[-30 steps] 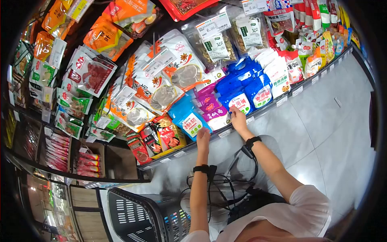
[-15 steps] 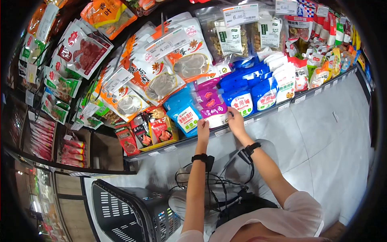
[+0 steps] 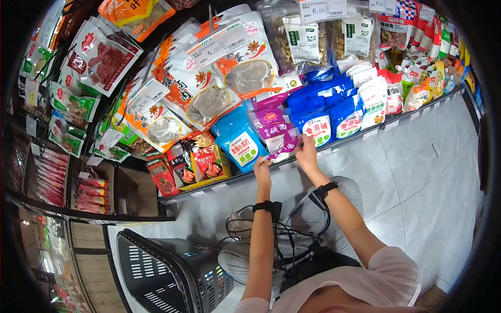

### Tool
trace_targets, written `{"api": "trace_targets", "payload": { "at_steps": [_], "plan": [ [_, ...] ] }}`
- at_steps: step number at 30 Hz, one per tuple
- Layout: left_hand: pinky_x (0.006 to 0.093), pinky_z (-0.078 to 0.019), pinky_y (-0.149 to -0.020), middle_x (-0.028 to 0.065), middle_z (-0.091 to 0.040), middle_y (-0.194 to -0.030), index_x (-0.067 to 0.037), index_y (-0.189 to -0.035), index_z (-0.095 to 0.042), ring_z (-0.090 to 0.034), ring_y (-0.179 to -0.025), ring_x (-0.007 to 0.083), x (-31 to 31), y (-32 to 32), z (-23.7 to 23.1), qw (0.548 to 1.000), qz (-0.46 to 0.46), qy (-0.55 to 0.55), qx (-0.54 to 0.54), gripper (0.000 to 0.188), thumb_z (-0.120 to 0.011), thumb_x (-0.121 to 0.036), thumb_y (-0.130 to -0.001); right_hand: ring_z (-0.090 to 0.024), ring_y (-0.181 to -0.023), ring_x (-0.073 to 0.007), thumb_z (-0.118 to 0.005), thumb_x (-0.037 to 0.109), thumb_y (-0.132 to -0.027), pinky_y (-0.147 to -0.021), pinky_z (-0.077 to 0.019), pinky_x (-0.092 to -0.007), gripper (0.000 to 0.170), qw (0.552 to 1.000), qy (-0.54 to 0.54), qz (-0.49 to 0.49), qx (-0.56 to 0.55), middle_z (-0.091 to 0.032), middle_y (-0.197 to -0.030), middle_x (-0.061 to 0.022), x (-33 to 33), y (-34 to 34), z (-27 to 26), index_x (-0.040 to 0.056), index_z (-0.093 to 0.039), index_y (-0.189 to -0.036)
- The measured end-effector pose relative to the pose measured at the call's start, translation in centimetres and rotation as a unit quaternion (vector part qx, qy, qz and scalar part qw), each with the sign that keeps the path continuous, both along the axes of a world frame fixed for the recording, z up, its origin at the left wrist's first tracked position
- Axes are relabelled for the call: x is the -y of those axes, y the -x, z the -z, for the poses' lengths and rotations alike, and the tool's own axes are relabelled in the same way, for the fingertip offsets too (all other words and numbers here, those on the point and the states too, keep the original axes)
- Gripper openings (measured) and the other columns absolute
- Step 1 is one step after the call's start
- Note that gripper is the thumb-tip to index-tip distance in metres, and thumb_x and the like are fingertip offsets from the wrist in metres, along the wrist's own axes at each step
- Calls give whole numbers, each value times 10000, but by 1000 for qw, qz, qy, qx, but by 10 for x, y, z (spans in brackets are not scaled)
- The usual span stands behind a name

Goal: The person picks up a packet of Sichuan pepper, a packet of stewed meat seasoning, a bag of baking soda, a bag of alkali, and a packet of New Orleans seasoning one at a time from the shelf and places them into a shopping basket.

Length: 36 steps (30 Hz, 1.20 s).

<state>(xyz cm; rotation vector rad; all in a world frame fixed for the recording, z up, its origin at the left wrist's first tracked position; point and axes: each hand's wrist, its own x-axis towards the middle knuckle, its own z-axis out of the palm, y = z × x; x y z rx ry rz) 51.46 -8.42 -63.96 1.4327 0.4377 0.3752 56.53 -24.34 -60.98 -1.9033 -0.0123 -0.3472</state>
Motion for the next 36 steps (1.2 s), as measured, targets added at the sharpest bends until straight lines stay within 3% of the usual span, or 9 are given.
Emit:
{"api": "trace_targets", "payload": {
  "at_steps": [11,18,21,25,27,30,32,33,36],
  "plan": [
    [194,-298,-539,-42,-476,-629,-59,-627,-484,-397,-589,39,0,7,-16,998,38,22,33,137,-455,-26,-757,-511,-737,-341,-620,-33,-577,-625,-408,-394,305,993,74,-85,21,-479,-797,-152,16,5,-22,21,-473,-840],
    [200,-315,-539,-29,-494,-628,-53,-632,-484,-412,-592,48,3,6,-10,999,23,-3,39,126,-456,-19,-750,-556,-658,-157,-599,-64,-633,-563,-434,-275,338,977,-24,-202,-57,-539,-732,-82,16,-1,0,59,-485,-927],
    [199,-332,-551,-23,-513,-646,-46,-651,-507,-429,-603,55,1,6,-13,999,35,-24,15,113,-452,-10,-743,-599,-647,-215,-587,-79,-631,-582,-453,-310,394,970,-27,-232,-68,-583,-685,-120,18,-1,3,39,-490,-994],
    [205,-371,-594,2,-568,-713,-25,-714,-563,-478,-656,72,-11,12,-24,990,131,-48,-4,123,-450,-6,-757,-545,-708,-134,-580,-43,-670,-641,-443,-255,201,964,-119,-236,10,-570,-814,-49,21,1,17,12,-559,-861],
    [213,-390,-638,27,-601,-790,-11,-773,-584,-504,-702,81,-10,18,-34,980,159,-116,-12,129,-457,13,-777,-550,-740,-138,-545,32,-721,-662,-441,-256,85,894,-347,-255,-123,-586,-796,-59,20,-18,58,20,-580,-797],
    [214,-392,-642,27,-600,-800,-11,-775,-571,-504,-696,79,-8,35,-59,969,174,-175,20,115,-463,30,-781,-557,-716,-141,-546,15,-745,-650,-457,-279,46,743,-548,-306,-232,-597,-780,-55,31,-2,27,20,-588,-764],
    [208,-390,-634,16,-585,-774,-15,-775,-551,-501,-686,73,-12,51,-82,964,182,-189,33,99,-468,40,-775,-556,-710,-138,-569,-9,-735,-629,-459,-265,51,893,-273,-352,-69,-597,-772,-45,38,14,5,13,-589,-777],
    [204,-388,-629,8,-573,-757,-21,-776,-537,-499,-683,68,-15,61,-95,960,196,-200,19,90,-471,40,-774,-556,-706,-137,-581,-21,-729,-618,-460,-258,62,926,-121,-358,20,-598,-768,-40,41,21,-4,10,-589,-783],
    [185,-378,-604,-26,-511,-687,-46,-779,-478,-490,-669,51,-14,88,-143,957,228,-173,37,91,-489,44,-768,-548,-580,-90,-673,66,-731,-519,-437,-224,170,898,-142,-407,-93,-594,-682,-35,52,51,-71,-5,-601,-867]
  ]
}}
